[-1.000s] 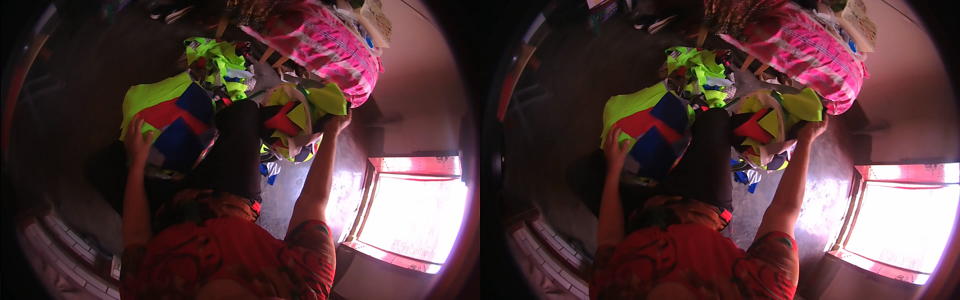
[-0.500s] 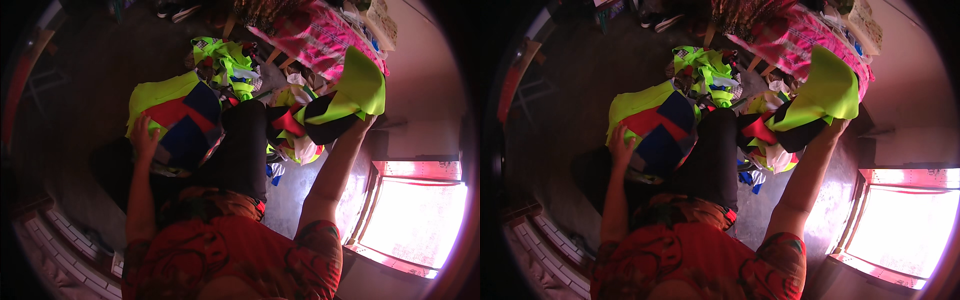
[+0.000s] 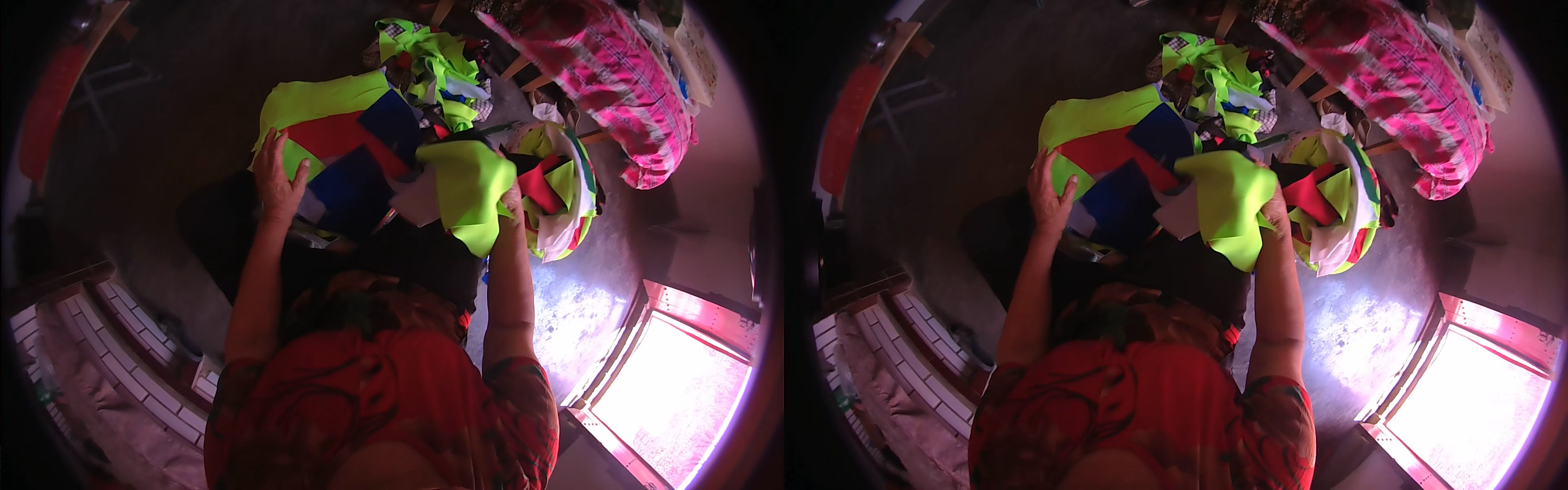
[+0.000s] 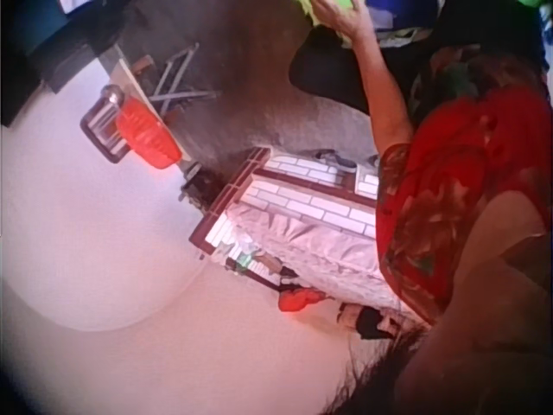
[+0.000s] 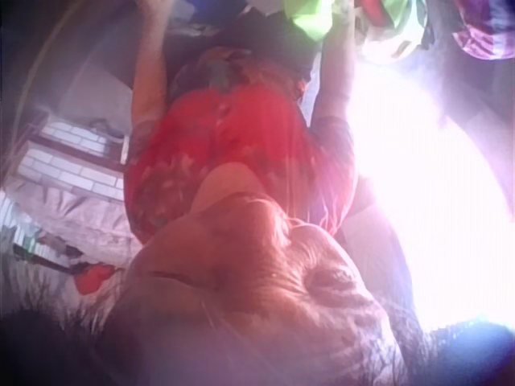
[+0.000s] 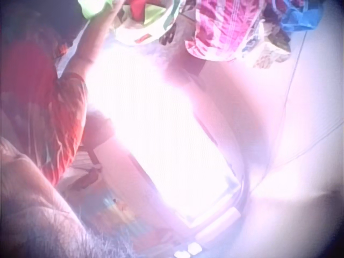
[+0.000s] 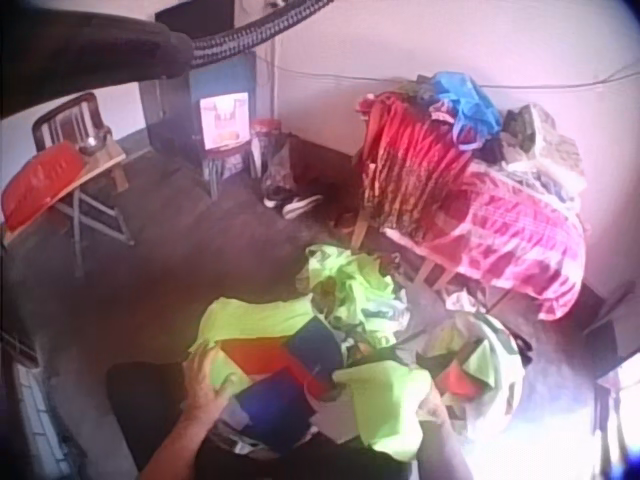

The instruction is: The person sits on the floor and sorts through a pile of colorful fabric pieces, picking up individual pieces, unfolding them, and placing them into a growing stack on their lap. The person handles green, blue, red, white, and black fabric pieces one at a time.

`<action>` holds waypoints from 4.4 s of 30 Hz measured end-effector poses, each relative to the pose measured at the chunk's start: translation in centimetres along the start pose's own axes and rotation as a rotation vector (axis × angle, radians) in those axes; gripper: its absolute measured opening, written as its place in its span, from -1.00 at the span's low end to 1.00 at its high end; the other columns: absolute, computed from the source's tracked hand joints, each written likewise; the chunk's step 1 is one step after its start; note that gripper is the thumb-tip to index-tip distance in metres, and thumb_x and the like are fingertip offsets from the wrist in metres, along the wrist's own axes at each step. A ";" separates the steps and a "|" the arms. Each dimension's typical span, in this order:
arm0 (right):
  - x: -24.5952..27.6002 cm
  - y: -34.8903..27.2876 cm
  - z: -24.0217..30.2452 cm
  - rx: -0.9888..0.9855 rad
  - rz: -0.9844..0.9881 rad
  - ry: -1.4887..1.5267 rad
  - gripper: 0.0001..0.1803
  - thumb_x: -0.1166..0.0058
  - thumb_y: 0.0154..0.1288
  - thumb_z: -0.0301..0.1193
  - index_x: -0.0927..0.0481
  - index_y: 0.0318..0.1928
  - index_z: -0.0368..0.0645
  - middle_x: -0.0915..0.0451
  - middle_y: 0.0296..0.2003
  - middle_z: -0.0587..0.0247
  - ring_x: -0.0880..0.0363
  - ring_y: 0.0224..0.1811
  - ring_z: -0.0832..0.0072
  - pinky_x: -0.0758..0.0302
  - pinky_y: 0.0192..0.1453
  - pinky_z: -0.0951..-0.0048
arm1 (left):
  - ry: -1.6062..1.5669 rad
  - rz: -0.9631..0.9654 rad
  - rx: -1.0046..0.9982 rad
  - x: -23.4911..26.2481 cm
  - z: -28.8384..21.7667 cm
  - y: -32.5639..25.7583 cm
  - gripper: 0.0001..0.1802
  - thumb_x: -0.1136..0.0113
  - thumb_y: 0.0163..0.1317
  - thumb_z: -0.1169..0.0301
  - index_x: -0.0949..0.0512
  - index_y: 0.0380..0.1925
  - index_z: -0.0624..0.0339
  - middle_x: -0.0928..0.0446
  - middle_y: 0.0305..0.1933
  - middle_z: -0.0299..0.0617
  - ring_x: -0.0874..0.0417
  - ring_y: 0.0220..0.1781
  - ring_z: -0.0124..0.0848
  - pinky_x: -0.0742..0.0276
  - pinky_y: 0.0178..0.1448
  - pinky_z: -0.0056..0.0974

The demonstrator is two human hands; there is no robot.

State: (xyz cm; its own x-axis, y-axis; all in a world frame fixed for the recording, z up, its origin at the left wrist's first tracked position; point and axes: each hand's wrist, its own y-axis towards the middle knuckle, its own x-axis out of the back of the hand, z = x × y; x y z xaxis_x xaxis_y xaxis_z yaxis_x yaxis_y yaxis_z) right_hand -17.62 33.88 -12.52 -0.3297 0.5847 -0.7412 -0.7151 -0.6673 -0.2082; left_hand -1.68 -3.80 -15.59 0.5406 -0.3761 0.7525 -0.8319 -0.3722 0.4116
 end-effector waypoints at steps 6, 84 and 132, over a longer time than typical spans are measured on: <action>0.3 1.1 -1.1 0.095 0.052 0.091 -0.40 0.02 0.33 -0.16 -0.31 0.26 -0.27 -0.43 0.17 -0.04 -0.48 0.16 0.15 -0.43 0.25 0.12 | -0.304 0.136 -0.336 1.3 -11.5 0.8 -0.34 -0.33 0.01 0.27 -0.38 0.17 0.10 -0.27 0.33 0.00 -0.32 0.33 -0.08 -0.13 0.39 0.04; -8.5 0.3 0.5 -0.091 0.106 -0.485 -0.75 -0.25 -0.04 -0.62 -0.47 -0.33 -0.19 -0.54 -0.36 0.39 -0.48 -0.32 0.68 -0.43 -0.18 0.66 | -1.254 -0.138 0.812 -2.9 -0.1 3.1 -0.79 -0.04 0.36 0.29 -0.32 -0.10 0.08 -0.38 -0.22 -0.36 -0.39 -0.25 -0.58 -0.36 -0.21 -0.36; -7.6 0.5 0.3 -0.069 0.184 -0.539 -0.57 -0.39 0.01 -0.36 -0.51 -0.13 -0.21 -0.54 -0.27 0.38 -0.49 -0.24 0.63 -0.43 -0.07 0.60 | -1.390 0.470 0.410 3.1 -16.3 1.7 -0.92 -0.23 0.16 0.45 -0.58 -0.42 0.24 -0.52 -0.43 -0.40 -0.43 -0.37 -0.64 -0.31 -0.20 -0.49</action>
State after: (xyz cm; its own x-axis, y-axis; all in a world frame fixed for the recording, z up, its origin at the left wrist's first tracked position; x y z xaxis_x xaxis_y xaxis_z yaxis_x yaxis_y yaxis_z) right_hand -15.65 29.29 -6.75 -0.7260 0.5962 -0.3427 -0.5798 -0.7986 -0.1612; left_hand -3.43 8.21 -4.15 0.1255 -0.9115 -0.3916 -0.9920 -0.1098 -0.0623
